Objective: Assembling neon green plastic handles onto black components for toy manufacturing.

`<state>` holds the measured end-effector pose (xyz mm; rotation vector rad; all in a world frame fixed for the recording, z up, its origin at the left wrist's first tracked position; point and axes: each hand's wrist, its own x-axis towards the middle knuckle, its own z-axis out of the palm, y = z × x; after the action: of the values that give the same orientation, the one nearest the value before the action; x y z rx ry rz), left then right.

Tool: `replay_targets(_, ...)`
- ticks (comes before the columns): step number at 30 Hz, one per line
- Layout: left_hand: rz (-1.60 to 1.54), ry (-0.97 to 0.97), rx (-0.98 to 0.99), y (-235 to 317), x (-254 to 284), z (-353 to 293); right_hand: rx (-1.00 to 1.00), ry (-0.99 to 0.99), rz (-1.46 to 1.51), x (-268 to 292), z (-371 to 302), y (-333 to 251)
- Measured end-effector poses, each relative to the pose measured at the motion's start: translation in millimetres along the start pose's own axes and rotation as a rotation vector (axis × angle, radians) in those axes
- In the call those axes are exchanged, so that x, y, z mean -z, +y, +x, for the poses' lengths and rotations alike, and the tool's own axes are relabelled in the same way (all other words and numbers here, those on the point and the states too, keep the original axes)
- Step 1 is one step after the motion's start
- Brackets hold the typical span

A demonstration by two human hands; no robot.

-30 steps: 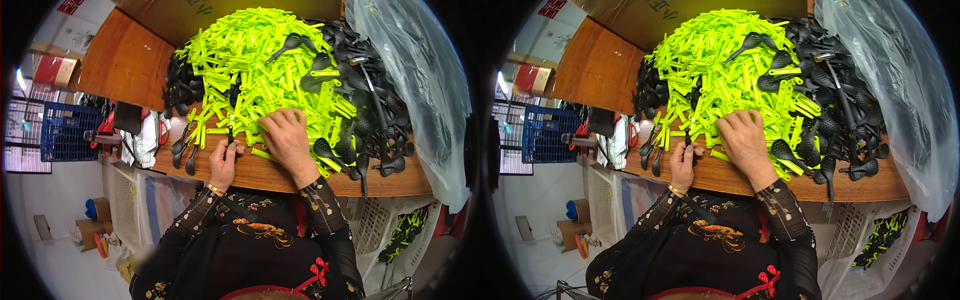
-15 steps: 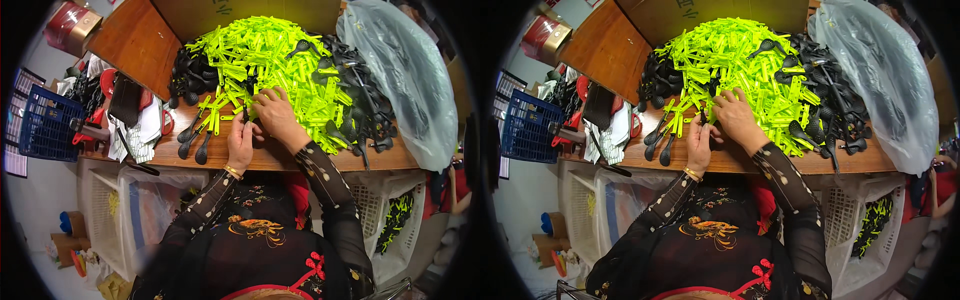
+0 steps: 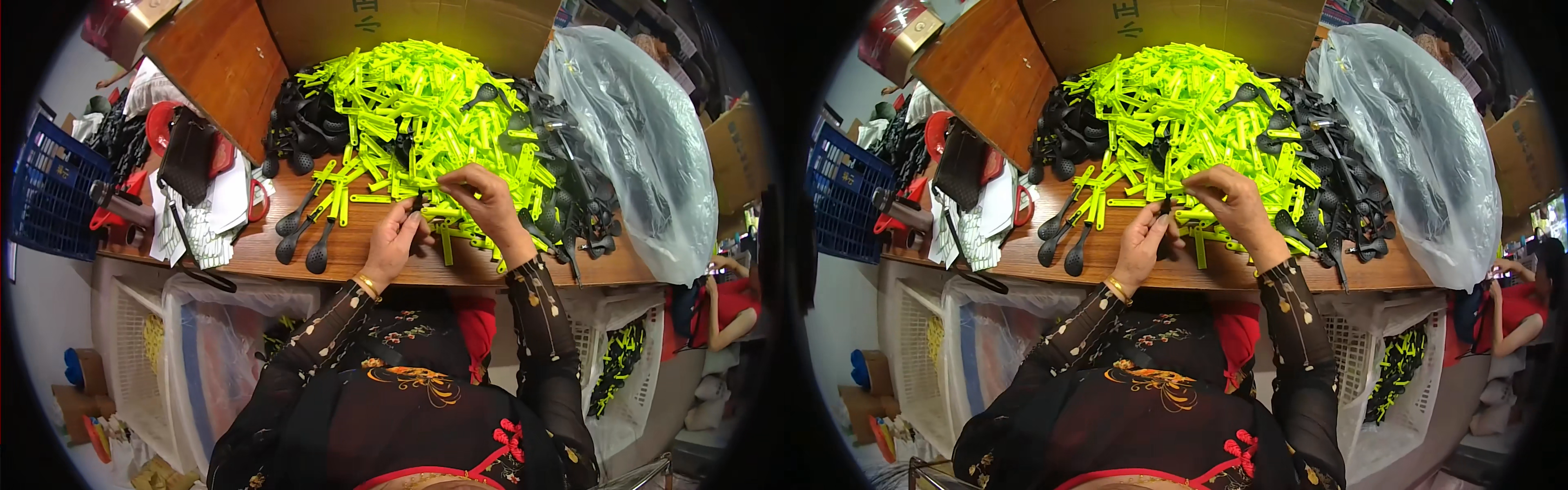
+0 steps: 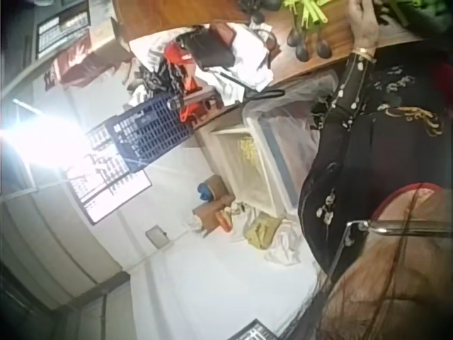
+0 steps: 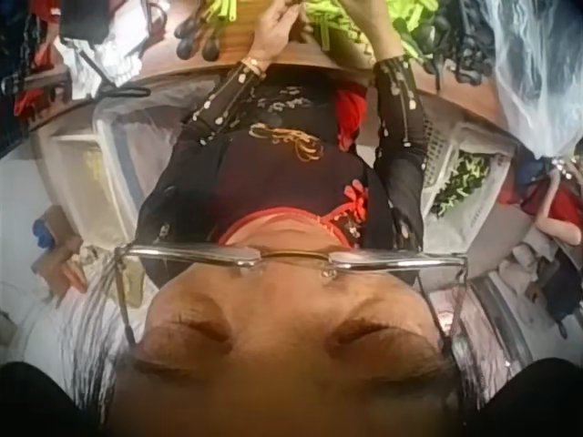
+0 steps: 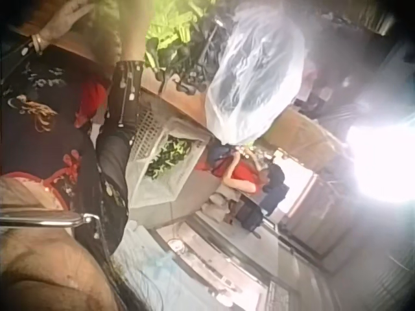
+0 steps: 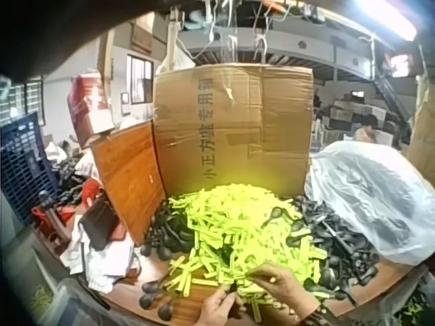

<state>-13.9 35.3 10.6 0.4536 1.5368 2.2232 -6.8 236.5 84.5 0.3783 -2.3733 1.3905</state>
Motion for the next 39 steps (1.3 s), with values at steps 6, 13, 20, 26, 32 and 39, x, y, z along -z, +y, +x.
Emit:
replay_targets(6,-0.308,-0.344,0.312,40.4,5.0,1.9,0.001,0.017,0.006,19.4,-15.2,-7.4)
replay_targets(13,-0.722,-0.54,0.556,59.4,-0.6,-13.4,-0.149,-0.311,0.509,38.5,-22.0,-20.7)
replay_targets(20,-0.69,-0.574,0.565,55.4,-4.1,-10.4,-0.257,0.074,0.845,-3.7,-36.6,-14.3)
replay_targets(26,-0.283,-0.474,0.468,66.7,-20.8,-9.6,-0.263,0.277,0.649,-9.1,-34.9,-18.3)
replay_targets(32,-0.057,-0.411,0.319,49.0,-19.5,-11.2,-0.262,0.162,0.731,-5.3,-32.6,-21.2)
replay_targets(39,0.118,-0.199,0.25,64.1,-37.3,-15.8,-0.227,0.132,0.566,-5.6,-30.7,-20.1)
